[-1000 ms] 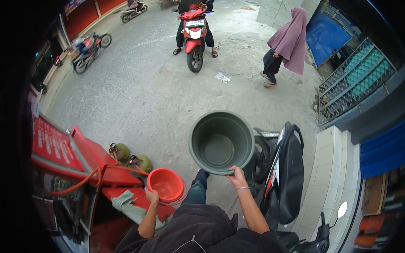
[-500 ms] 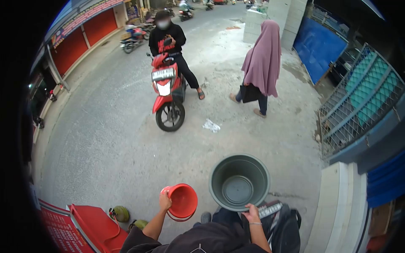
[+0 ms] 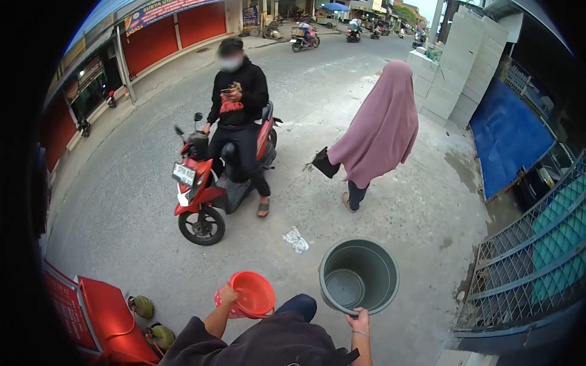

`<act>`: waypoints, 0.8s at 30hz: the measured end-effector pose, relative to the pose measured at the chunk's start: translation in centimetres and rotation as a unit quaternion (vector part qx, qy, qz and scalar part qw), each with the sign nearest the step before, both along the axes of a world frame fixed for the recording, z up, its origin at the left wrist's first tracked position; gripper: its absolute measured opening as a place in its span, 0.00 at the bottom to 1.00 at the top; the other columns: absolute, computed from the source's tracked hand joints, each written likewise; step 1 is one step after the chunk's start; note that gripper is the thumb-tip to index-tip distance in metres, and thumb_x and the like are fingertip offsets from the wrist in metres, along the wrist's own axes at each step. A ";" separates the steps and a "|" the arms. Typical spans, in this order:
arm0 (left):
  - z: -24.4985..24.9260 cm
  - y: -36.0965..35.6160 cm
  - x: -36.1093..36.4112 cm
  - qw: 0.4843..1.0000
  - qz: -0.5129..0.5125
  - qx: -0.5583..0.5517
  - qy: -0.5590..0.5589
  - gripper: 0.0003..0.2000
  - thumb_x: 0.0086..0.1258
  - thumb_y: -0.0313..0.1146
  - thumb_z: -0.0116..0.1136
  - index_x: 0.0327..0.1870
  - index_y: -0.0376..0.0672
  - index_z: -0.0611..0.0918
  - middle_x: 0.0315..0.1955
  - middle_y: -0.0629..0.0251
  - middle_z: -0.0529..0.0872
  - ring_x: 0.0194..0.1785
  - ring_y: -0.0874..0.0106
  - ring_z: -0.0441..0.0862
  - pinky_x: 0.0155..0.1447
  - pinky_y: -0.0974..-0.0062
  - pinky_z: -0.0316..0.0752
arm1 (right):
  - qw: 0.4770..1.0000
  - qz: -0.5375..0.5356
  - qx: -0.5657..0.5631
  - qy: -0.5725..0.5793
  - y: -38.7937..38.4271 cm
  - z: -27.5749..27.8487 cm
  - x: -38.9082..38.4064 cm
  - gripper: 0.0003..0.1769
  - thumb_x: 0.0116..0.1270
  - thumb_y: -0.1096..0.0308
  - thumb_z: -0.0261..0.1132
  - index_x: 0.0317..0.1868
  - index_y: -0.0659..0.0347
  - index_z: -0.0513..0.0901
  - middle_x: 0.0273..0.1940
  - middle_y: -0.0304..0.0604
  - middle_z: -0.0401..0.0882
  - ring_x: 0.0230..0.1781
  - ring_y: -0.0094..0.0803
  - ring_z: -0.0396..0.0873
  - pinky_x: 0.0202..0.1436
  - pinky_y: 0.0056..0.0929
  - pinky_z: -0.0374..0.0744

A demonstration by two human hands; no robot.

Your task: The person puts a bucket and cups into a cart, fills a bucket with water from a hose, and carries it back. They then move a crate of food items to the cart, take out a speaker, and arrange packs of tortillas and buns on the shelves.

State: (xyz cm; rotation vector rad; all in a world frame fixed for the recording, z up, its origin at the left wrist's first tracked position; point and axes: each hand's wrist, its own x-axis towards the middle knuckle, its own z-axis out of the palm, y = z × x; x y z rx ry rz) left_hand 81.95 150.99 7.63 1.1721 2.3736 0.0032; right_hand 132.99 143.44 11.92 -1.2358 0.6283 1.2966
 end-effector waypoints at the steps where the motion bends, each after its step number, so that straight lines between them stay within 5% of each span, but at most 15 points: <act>1: -0.2 1.4 1.5 1.000 0.000 -0.005 0.001 0.21 0.55 0.31 0.61 0.51 0.39 0.75 0.45 0.44 0.81 0.49 0.50 0.81 0.51 0.58 0.77 | 1.000 0.000 -0.005 0.001 2.5 0.5 2.6 0.17 0.49 0.80 0.53 0.43 0.71 0.69 0.48 0.55 0.70 0.52 0.52 0.71 0.61 0.58 0.71; 3: -0.2 4.7 4.9 0.999 0.019 -0.036 0.018 0.20 0.53 0.33 0.65 0.48 0.39 0.75 0.42 0.49 0.83 0.50 0.53 0.81 0.51 0.61 0.78 | 0.998 0.023 0.051 0.036 6.7 1.3 7.9 0.15 0.50 0.80 0.54 0.41 0.70 0.69 0.47 0.55 0.69 0.52 0.50 0.70 0.61 0.54 0.71; 7: -3.1 14.5 15.1 0.987 -0.109 -0.111 0.037 0.31 0.48 0.44 0.74 0.52 0.41 0.76 0.47 0.51 0.83 0.52 0.55 0.80 0.54 0.62 0.77 | 0.995 0.021 0.092 -0.011 15.2 2.1 18.2 0.13 0.51 0.79 0.55 0.40 0.69 0.69 0.46 0.55 0.69 0.50 0.49 0.72 0.62 0.51 0.71; 12: -2.4 29.0 34.6 0.942 -0.282 -0.139 0.114 0.26 0.51 0.36 0.69 0.53 0.42 0.75 0.47 0.52 0.82 0.54 0.57 0.80 0.57 0.63 0.76 | 0.996 -0.070 0.036 -0.041 21.6 0.7 32.8 0.14 0.50 0.80 0.55 0.40 0.68 0.70 0.47 0.57 0.69 0.49 0.53 0.73 0.58 0.56 0.73; 16: 0.5 41.7 52.4 0.907 -0.402 -0.049 0.113 0.25 0.52 0.31 0.67 0.54 0.44 0.75 0.47 0.52 0.81 0.53 0.57 0.80 0.55 0.62 0.77 | 0.989 -0.117 0.017 -0.094 24.5 3.2 44.3 0.17 0.49 0.82 0.56 0.42 0.73 0.70 0.48 0.60 0.70 0.48 0.56 0.75 0.55 0.61 0.74; 17: 0.1 44.9 56.7 0.886 -0.451 -0.009 0.105 0.26 0.51 0.29 0.67 0.55 0.47 0.74 0.50 0.53 0.80 0.52 0.58 0.80 0.52 0.62 0.78 | 0.987 -0.139 0.018 -0.084 25.5 3.8 47.3 0.11 0.49 0.80 0.55 0.36 0.68 0.72 0.40 0.54 0.74 0.44 0.49 0.77 0.51 0.54 0.79; 20: -0.5 52.5 70.6 0.839 -0.531 0.055 0.108 0.30 0.50 0.27 0.66 0.58 0.50 0.72 0.53 0.55 0.77 0.51 0.58 0.81 0.50 0.62 0.79 | 0.978 -0.187 -0.011 -0.087 28.6 2.5 57.6 0.11 0.49 0.80 0.55 0.36 0.68 0.72 0.39 0.54 0.74 0.43 0.48 0.78 0.48 0.53 0.80; 24: -1.7 60.4 89.4 0.818 -0.558 0.096 0.101 0.34 0.50 0.27 0.67 0.62 0.52 0.69 0.54 0.55 0.75 0.50 0.58 0.80 0.50 0.62 0.78 | 0.963 -0.261 0.006 -0.066 33.3 -1.2 73.0 0.18 0.48 0.83 0.55 0.43 0.73 0.71 0.46 0.59 0.71 0.47 0.57 0.75 0.53 0.62 0.76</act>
